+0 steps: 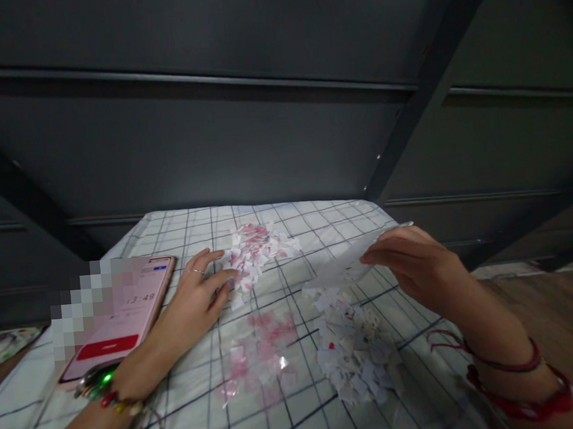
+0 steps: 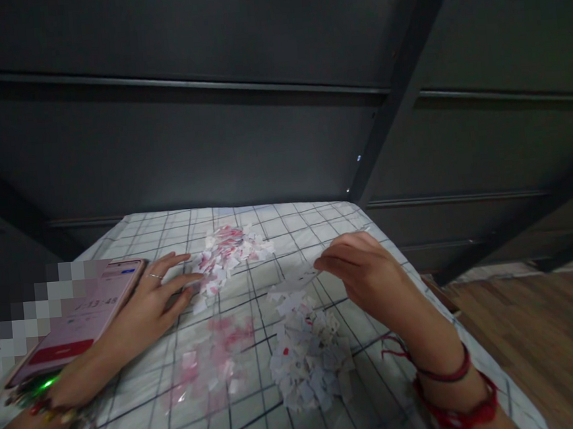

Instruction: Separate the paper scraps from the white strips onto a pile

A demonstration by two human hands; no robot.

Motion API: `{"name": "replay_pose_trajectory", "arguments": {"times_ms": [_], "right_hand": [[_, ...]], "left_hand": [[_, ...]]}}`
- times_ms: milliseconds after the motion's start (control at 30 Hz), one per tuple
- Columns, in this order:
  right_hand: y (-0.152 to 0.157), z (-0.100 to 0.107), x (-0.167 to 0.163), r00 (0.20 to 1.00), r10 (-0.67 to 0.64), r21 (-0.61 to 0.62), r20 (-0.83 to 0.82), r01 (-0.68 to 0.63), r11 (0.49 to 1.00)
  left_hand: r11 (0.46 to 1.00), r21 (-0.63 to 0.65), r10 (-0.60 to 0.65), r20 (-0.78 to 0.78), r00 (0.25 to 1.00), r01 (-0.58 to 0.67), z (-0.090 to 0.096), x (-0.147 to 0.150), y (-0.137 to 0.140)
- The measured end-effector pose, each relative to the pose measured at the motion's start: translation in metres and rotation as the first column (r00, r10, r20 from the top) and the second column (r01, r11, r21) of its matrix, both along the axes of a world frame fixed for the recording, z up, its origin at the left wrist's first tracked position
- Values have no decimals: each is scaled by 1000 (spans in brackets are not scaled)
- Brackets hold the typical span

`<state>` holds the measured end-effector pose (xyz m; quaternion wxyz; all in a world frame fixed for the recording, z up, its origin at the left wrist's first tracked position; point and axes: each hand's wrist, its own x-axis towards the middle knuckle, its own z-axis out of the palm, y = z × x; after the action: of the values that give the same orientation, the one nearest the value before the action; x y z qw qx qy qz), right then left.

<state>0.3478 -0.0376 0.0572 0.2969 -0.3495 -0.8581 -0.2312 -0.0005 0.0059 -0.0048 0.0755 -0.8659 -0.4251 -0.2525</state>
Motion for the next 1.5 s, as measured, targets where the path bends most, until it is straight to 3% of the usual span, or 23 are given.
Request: {"name": "replay_pose_trajectory", "arguments": {"times_ms": [133,367,600,867,1067,1300,1500], "right_hand": [[0,-1,3,1000,-17,-34,15,17,999],[0,1,-6,1000,-10,90,-2,10,996],[0,-1,-12,999,-23,72,39,20,997],[-5,2,-28,994,106,22,1,-106,994],[-2,-2,-24,1000,3,84,-2,-3,996],[-10,1,-40,981,187,35,55,-189,981],[-11,-1,-49,989,146,117,31,-149,982]], "left_hand": [[1000,-12,-1,1,1000,1,0,0,0],[999,-36,2,-3,1000,-2,3,1,-2],[999,-49,5,8,1000,-5,3,2,-2],[996,-91,22,12,1000,-21,4,2,-2],[994,-106,16,37,999,-12,5,2,-2],[993,-120,24,12,1000,-22,5,2,-4],[993,-119,16,30,999,-13,5,2,-4]]}}
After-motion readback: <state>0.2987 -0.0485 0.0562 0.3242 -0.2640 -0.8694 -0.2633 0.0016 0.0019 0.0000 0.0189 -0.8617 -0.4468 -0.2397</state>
